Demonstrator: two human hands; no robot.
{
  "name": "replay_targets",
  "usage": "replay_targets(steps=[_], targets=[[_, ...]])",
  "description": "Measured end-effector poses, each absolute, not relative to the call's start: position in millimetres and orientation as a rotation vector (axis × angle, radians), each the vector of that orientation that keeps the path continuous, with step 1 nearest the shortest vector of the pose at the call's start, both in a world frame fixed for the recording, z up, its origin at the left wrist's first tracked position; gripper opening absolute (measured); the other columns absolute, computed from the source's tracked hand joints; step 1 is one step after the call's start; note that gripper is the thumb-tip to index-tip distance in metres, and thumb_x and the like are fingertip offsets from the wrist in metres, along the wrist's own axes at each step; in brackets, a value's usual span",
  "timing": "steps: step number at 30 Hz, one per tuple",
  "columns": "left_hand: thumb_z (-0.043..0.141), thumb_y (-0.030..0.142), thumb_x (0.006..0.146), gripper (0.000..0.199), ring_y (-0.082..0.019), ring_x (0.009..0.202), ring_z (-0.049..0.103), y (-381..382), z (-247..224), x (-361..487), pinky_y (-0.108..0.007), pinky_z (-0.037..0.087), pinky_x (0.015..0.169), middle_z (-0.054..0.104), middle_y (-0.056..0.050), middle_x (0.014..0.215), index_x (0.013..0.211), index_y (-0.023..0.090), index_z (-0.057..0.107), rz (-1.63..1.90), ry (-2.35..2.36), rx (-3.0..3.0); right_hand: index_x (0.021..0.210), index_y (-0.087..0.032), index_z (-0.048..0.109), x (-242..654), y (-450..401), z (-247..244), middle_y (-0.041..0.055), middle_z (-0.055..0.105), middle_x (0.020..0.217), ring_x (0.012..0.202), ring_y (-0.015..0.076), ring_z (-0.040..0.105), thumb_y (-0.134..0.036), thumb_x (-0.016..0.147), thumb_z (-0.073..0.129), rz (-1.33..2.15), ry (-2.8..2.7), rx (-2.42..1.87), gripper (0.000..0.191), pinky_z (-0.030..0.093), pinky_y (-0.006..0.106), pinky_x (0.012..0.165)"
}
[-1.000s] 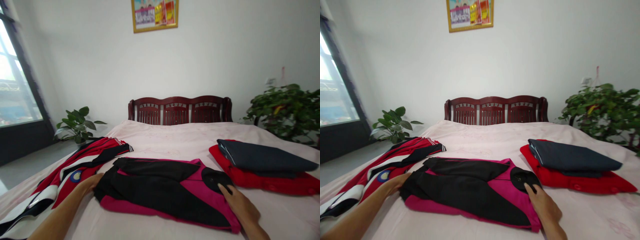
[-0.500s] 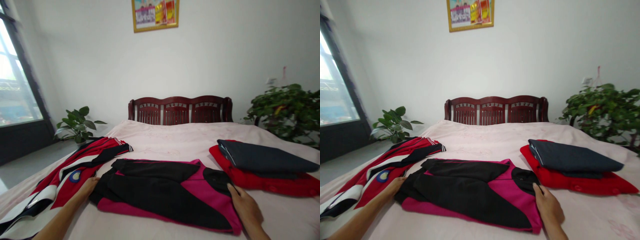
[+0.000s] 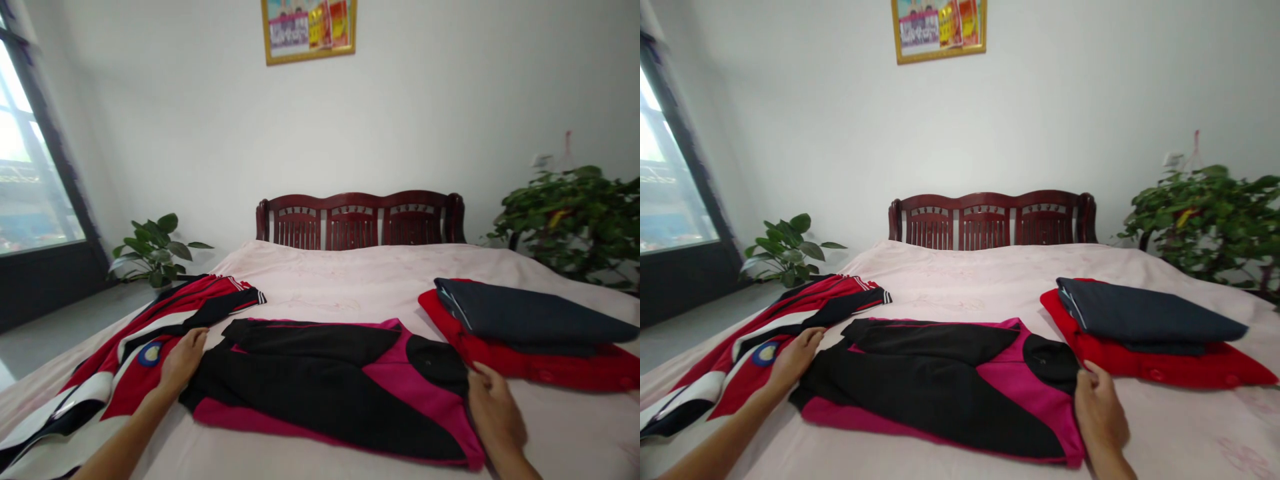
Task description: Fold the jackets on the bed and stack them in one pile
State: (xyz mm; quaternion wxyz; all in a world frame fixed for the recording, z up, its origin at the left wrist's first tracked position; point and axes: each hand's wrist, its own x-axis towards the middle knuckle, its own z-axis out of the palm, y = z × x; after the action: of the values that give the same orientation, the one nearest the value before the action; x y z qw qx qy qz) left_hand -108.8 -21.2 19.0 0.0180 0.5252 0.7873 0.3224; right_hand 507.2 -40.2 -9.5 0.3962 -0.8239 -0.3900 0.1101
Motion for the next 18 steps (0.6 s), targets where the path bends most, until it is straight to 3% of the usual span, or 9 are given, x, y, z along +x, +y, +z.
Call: replay_targets(steps=[3, 6, 11, 15, 18], targets=[[0.036, 0.036, 0.095, 0.045, -0.024, 0.125, 0.059, -10.6, 21.3, -71.1, -0.036, 0.041, 0.110, 0.066, -0.012, 0.132, 0.124, 0.016, 0.064, 0.859, 2.311, 2.068, 0.129, -0.013, 0.057, 486.1, -37.6, 0.8, 0.0191, 0.063, 0.126, 0.114, 0.0339, 0.060, -0.045, 0.087, 0.029, 0.072, -1.172, -1.878, 0.060, 0.047, 0.046, 0.096], [0.039, 0.040, 0.096, 0.050, -0.029, 0.138, 0.046, 1.5, 18.1, -32.5, -0.043, 0.032, 0.116, 0.057, -0.014, 0.144, 0.134, 0.015, 0.060, 0.568, 2.277, 2.320, 0.126, -0.015, 0.060, 446.9, -38.3, 13.4, 0.0154, 0.063, 0.130, 0.122, 0.0299, 0.056, -0.044, 0.090, 0.031, -0.093, -1.559, -1.667, 0.055, 0.041, 0.046, 0.107], [0.043, 0.046, 0.097, 0.054, -0.035, 0.145, 0.034, 14.6, 1.6, -10.9, -0.055, 0.026, 0.116, 0.045, -0.013, 0.154, 0.146, 0.025, 0.050, 0.200, 2.361, 2.426, 0.146, -0.020, 0.047, 377.6, -54.0, -1.2, 0.0082, 0.046, 0.153, 0.142, 0.0258, 0.039, -0.048, 0.098, 0.034, -0.121, -2.064, -1.500, 0.058, 0.034, 0.046, 0.116], [0.044, 0.050, 0.095, 0.060, -0.038, 0.147, 0.029, 13.5, -9.6, -20.5, -0.065, 0.029, 0.111, 0.035, -0.015, 0.159, 0.151, 0.028, 0.041, 0.037, 2.363, 2.349, 0.148, -0.023, 0.046, 364.4, -61.0, -32.7, 0.0100, 0.042, 0.155, 0.144, 0.0303, 0.037, -0.057, 0.096, 0.040, -0.048, -2.315, -1.588, 0.063, 0.031, 0.052, 0.117], [0.045, 0.051, 0.094, 0.062, -0.037, 0.149, 0.024, 8.6, -11.2, -29.0, -0.064, 0.035, 0.108, 0.030, -0.013, 0.161, 0.151, 0.029, 0.039, 0.027, 2.313, 2.306, 0.149, -0.024, 0.046, 375.3, -57.5, -42.7, 0.0098, 0.039, 0.156, 0.145, 0.0316, 0.034, -0.060, 0.096, 0.038, -0.025, -2.328, -1.711, 0.064, 0.029, 0.055, 0.118]])
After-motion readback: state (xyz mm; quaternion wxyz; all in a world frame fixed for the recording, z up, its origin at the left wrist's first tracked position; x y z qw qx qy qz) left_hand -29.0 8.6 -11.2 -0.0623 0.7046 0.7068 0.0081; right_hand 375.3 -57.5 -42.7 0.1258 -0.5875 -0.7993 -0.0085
